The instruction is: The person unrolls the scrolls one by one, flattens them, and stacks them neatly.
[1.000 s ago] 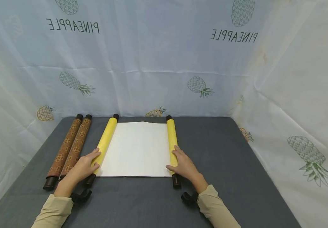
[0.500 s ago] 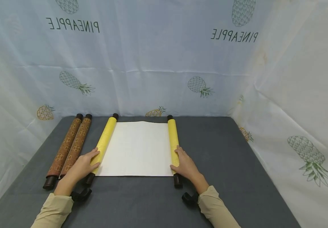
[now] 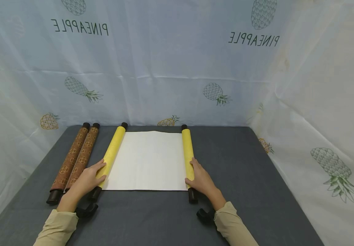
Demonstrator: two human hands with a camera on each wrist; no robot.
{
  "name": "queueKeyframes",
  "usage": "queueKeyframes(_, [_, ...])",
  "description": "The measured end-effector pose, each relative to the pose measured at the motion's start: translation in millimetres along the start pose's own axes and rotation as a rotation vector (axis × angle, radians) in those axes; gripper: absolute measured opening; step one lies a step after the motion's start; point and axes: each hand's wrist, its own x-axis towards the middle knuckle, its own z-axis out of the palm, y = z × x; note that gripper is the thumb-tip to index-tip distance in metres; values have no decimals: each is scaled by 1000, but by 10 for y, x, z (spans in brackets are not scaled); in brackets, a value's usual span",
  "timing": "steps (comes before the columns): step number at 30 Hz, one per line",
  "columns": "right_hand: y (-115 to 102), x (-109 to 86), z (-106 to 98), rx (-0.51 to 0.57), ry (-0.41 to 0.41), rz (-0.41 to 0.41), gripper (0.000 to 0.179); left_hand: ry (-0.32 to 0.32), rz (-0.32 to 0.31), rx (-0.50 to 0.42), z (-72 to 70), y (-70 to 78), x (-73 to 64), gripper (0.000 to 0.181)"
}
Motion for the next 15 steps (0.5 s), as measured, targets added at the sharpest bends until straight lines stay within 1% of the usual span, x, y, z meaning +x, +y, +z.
queueKeyframes(5, [0, -5, -19, 0, -14, -4, 72, -8, -12, 1, -5, 6, 0, 55])
queueKeyframes(9, [5, -13, -28, -3, -19, -3, 74, -6, -7, -1, -18, 11, -3, 55])
queueKeyframes(15, [35, -14, -33, -38, -9, -19, 73, 4, 3, 8, -31, 6, -7, 54])
